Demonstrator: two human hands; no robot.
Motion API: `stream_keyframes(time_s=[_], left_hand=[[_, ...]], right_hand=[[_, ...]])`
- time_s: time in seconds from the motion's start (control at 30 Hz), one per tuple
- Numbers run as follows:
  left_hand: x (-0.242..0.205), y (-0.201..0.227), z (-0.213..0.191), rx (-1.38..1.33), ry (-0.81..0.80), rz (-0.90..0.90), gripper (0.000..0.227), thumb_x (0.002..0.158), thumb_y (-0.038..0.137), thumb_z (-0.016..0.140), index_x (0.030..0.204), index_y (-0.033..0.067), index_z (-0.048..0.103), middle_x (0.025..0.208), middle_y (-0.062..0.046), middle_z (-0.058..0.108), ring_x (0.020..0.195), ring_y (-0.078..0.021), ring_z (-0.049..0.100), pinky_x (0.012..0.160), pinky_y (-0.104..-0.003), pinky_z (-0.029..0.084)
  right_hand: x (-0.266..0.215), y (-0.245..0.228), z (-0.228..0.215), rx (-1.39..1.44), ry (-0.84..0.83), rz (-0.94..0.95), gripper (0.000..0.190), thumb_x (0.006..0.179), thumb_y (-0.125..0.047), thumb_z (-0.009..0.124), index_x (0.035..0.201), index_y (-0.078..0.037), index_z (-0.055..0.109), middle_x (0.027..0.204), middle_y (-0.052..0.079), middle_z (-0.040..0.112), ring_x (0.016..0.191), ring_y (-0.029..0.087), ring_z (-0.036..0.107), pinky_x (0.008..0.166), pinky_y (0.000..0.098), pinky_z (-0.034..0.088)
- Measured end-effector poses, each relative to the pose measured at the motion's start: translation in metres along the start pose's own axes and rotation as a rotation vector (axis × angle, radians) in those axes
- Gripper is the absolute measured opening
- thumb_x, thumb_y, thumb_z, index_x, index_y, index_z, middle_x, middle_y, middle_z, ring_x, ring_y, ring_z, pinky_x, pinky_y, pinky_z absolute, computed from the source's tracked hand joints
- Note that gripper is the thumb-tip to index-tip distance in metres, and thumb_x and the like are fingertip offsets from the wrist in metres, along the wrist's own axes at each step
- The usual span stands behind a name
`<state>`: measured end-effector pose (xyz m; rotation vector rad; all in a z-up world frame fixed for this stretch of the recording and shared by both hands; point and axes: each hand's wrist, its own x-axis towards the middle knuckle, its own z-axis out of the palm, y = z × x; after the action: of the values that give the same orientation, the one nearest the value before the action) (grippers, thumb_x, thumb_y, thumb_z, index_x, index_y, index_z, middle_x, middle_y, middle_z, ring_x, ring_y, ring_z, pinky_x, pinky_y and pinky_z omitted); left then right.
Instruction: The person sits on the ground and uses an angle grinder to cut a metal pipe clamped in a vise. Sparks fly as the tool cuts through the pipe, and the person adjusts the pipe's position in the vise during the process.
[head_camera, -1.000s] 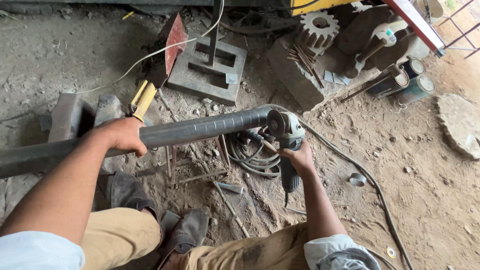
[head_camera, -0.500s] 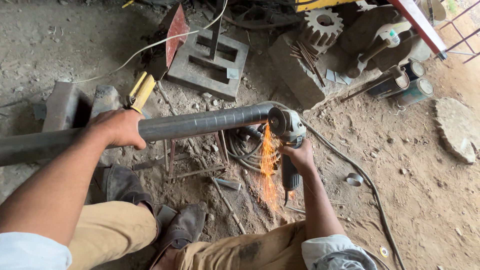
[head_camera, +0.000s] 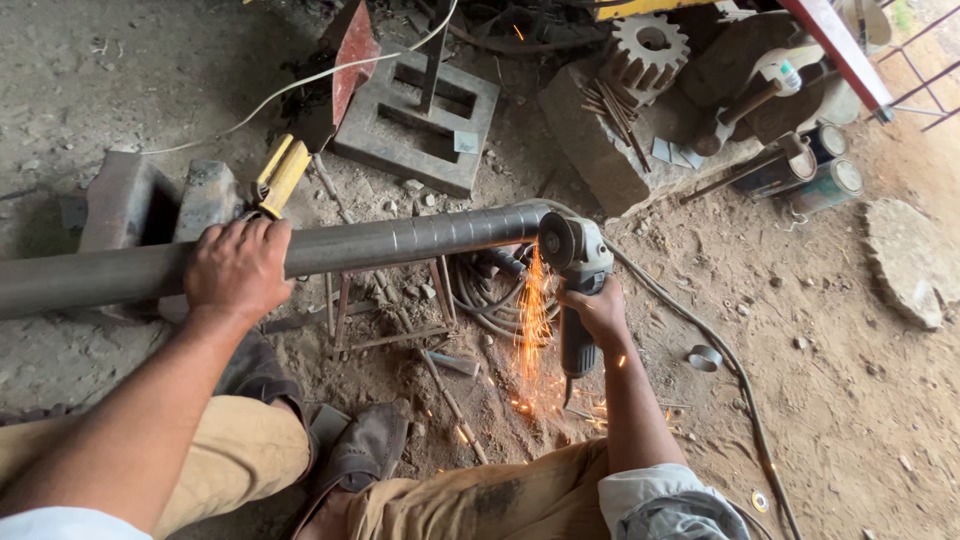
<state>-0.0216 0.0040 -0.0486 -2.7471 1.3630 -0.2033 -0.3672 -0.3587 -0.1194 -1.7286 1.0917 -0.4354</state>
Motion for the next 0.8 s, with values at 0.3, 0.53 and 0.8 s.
stream_keyframes(time_s=[0.3,0.53,0.8], left_hand=[[0.011,0.002,-0.017,-0.171,-0.135,-0.074,0.058,0.066,0.031,0.085,0.119,0.0158,0.066,0.114,-0.010,0.073,0.110,-0.0302,0.070,0.100,-0.046,0.053],[0.039,-0.007,-0.051,-0.238,-0.504,-0.027,0.058,0.062,0.038,0.088,0.114,0.0192,0.072,0.115,-0.014,0.075,0.110,-0.0330,0.072,0.098,-0.046,0.057],[0.024,0.001,-0.039,-0.153,-0.360,-0.038,0.046,0.074,0.027,0.075,0.118,0.0168,0.065,0.108,-0.014,0.076,0.103,-0.0334,0.074,0.093,-0.047,0.059]], right_hand=[[0.009,0.011,0.001,-0.039,0.057,-0.057,0.037,0.065,-0.012,0.080,0.096,0.001,0.065,0.086,0.015,0.072,0.070,0.025,0.072,0.068,0.0383,0.061],[0.015,0.018,0.001,-0.052,0.081,-0.039,0.039,0.063,-0.011,0.079,0.098,0.001,0.067,0.088,0.013,0.073,0.073,0.024,0.072,0.072,0.0391,0.061],[0.022,0.023,0.003,0.006,0.071,0.000,0.042,0.063,-0.009,0.078,0.101,0.001,0.063,0.091,0.016,0.072,0.073,0.026,0.072,0.072,0.0417,0.063]])
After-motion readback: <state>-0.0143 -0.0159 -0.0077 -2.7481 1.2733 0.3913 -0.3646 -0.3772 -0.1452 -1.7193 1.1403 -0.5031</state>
